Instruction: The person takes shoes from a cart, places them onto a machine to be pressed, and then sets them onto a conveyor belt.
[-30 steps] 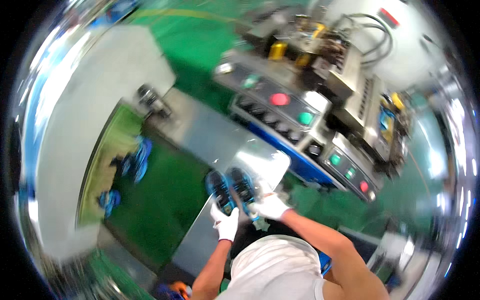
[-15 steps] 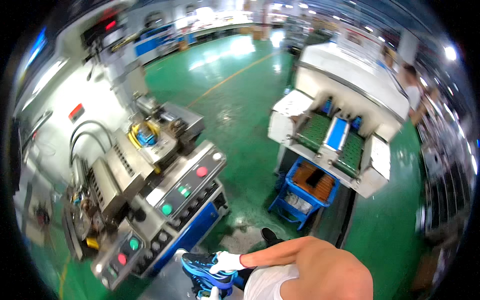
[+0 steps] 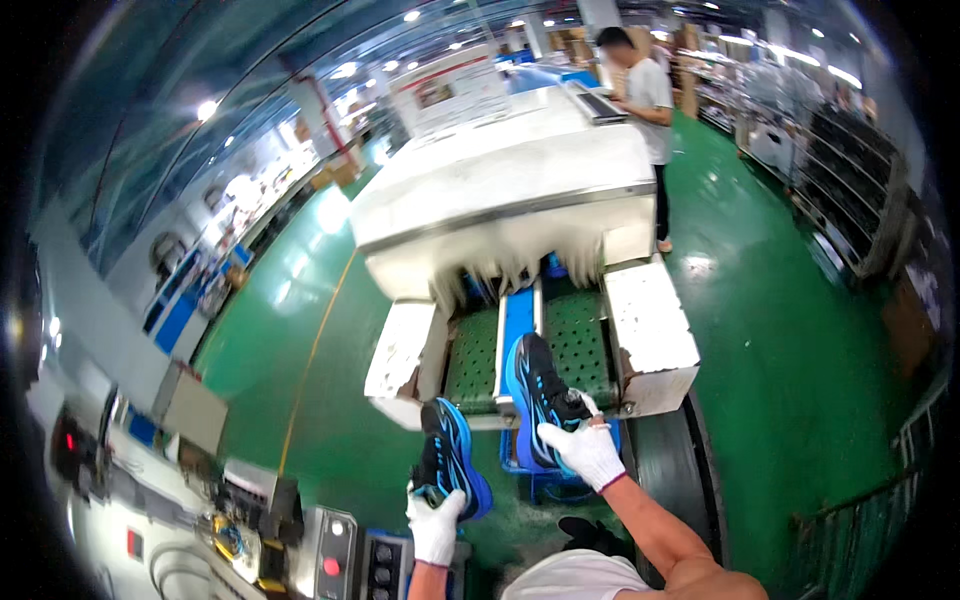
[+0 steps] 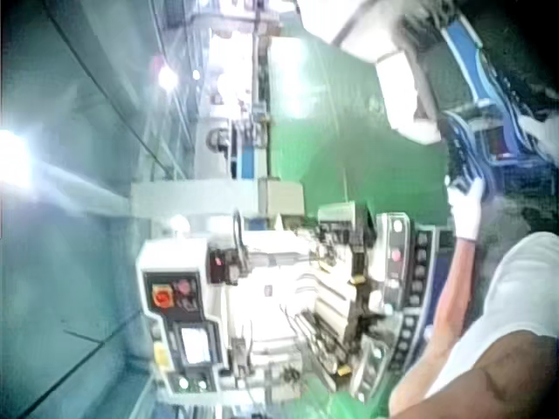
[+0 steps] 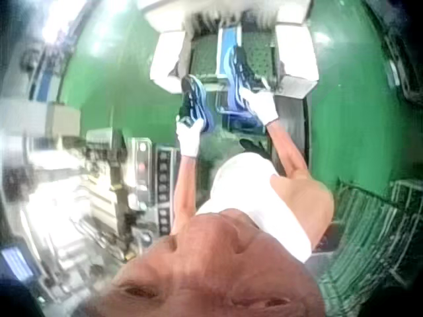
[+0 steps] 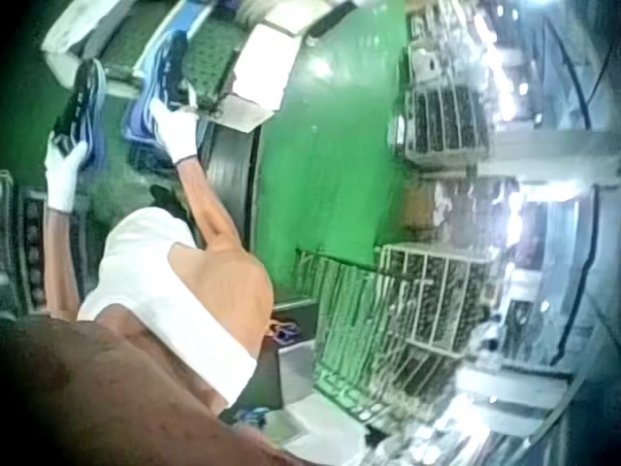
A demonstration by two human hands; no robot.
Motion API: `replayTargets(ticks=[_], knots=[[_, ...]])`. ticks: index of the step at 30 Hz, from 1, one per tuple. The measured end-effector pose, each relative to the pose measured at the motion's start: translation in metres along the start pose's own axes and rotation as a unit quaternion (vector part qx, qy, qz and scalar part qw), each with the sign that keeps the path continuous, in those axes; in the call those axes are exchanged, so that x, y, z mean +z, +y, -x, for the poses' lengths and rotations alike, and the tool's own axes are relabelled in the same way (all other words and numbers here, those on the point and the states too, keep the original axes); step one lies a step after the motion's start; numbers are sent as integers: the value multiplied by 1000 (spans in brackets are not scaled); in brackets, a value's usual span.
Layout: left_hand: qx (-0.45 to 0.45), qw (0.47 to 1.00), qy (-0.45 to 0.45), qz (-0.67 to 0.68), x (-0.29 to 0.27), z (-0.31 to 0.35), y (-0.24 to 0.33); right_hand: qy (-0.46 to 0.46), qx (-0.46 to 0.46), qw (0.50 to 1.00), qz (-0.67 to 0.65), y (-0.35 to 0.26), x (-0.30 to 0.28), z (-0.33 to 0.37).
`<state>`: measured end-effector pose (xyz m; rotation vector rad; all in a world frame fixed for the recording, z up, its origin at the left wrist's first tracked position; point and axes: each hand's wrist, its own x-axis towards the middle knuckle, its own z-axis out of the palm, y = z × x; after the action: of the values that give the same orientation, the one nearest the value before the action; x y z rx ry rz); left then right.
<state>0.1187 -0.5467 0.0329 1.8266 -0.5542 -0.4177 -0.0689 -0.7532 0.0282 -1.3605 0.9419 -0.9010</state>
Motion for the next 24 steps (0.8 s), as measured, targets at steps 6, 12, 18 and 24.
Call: replayTargets(ticks=[6,12,18,24], knots=[[163,978,-20,-127,111,-190,47,101,-17,948,302,-9,-23,-129],[165,965,-23,-202,189,-290,54,53,63,930,357,-12,-21,-273],[200,974,-60,-86,99,-180,-2,216,-312,889,258,-32,45,-173],[-207,971,-48,-110,-53,101,-237,-411,22,911,26,88,158,23]])
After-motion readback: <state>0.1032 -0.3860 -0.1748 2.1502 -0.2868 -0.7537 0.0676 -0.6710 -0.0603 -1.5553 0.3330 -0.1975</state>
